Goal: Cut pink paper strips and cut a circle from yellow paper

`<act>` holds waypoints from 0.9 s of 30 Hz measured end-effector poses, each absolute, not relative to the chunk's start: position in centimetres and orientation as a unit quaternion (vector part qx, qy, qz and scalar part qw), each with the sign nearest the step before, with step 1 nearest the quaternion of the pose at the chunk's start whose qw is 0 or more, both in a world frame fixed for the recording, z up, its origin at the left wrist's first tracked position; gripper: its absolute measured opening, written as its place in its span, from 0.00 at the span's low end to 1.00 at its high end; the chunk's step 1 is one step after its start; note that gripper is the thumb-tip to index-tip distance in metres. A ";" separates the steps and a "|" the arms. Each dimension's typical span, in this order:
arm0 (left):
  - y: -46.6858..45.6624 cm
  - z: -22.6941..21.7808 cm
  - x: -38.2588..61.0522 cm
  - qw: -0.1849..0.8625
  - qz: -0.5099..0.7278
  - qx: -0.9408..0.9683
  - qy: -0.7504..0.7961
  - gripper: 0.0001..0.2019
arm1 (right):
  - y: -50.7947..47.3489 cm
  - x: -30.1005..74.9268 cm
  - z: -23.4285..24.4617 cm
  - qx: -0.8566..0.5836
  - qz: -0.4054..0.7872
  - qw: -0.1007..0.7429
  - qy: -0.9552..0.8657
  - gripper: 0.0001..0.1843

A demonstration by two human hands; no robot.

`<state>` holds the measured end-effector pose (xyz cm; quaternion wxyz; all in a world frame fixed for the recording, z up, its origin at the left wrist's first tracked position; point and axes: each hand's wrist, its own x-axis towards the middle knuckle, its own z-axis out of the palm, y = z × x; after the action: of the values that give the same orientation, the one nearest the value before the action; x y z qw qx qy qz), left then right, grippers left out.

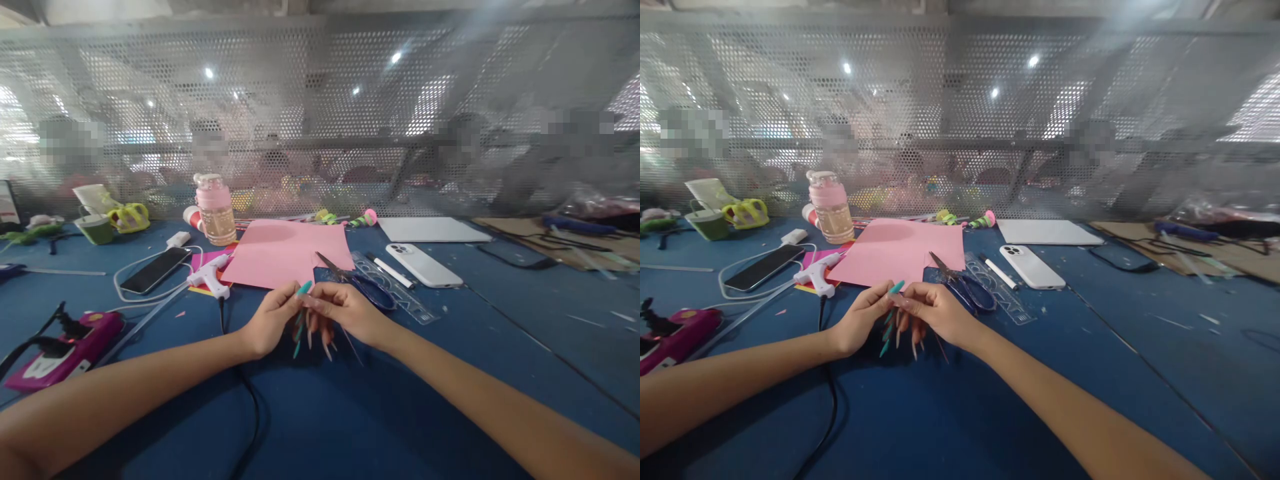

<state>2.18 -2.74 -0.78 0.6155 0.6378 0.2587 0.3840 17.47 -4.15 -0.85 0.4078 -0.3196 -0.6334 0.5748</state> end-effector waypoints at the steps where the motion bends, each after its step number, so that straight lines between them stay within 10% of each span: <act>1: -2.7 -0.8 2.2 0.614 0.385 0.638 0.260 0.20 | -4.2 17.4 -0.9 -0.314 0.577 0.410 -0.633 0.15; 27: -3.1 -1.0 1.8 0.451 0.333 0.776 0.289 0.18 | -4.9 16.6 -0.7 -0.384 0.550 0.441 -0.596 0.21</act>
<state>1.80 -3.11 -0.95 0.4511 0.7757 0.2893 0.3332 16.61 -4.86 -0.73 0.4407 -0.3842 -0.5960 0.5504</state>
